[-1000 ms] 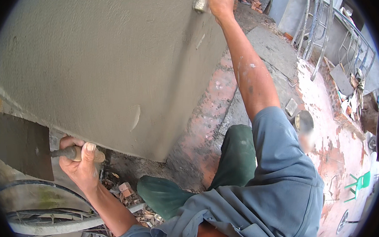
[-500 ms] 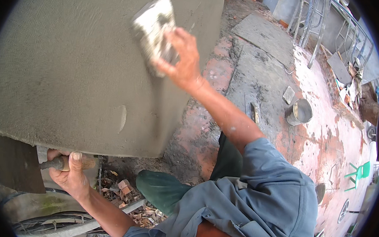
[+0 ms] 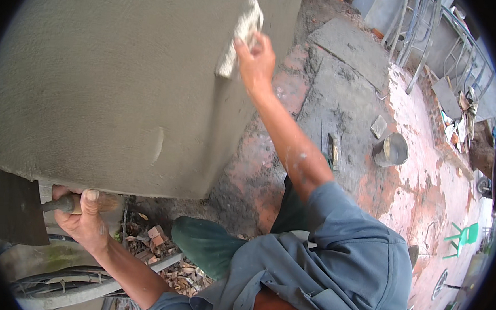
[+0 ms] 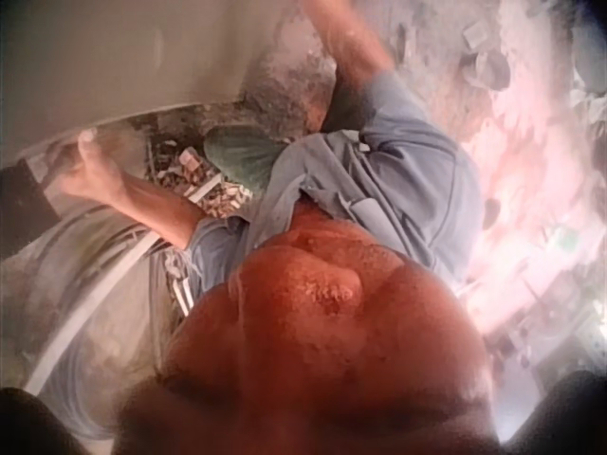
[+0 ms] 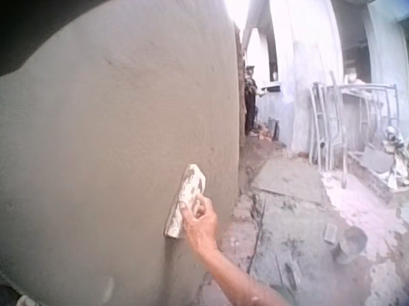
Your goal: The person applies wet cement to a vertical wall using a trowel and smooths the surface with a float. They repeatedly scoop cement from the floor and spread it evenly across the wall, finishing by smoothing the edges.
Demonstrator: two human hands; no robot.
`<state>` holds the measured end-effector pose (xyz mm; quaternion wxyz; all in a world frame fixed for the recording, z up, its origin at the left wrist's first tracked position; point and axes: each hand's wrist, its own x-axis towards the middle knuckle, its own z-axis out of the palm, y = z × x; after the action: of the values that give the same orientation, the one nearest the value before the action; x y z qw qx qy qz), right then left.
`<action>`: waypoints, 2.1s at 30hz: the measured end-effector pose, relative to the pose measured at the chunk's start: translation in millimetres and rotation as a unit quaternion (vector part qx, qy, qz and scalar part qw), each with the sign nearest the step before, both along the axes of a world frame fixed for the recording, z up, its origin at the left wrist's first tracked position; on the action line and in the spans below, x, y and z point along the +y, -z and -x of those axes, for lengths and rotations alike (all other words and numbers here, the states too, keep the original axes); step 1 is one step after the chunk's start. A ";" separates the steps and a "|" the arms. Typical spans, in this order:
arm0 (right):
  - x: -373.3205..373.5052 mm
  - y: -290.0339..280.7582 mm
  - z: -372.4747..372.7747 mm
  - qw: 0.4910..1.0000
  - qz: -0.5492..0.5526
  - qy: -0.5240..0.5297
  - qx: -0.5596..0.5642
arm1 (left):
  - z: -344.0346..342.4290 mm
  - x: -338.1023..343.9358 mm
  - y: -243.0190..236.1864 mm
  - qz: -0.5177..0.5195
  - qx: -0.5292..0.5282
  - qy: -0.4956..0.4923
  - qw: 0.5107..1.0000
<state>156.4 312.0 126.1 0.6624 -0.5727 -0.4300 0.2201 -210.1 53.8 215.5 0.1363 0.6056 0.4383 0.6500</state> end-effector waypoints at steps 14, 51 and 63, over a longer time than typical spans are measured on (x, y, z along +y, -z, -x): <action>-15.0 13.5 -3.4 0.994 -0.042 -0.081 0.052 | -15.2 0.7 -9.5 0.001 -0.013 0.025 1.000; -231.1 52.8 157.1 0.918 -0.242 -0.163 -0.270 | -30.5 3.1 -24.1 0.011 -0.014 0.047 0.999; -193.0 116.8 126.3 0.923 0.287 -0.142 0.213 | -30.8 -1.5 -24.8 0.029 0.007 0.018 0.999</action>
<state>30.0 119.0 9.4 0.5073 -0.6105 -0.2739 0.5431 -179.3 52.3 240.3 0.1626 0.6142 0.4467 0.6299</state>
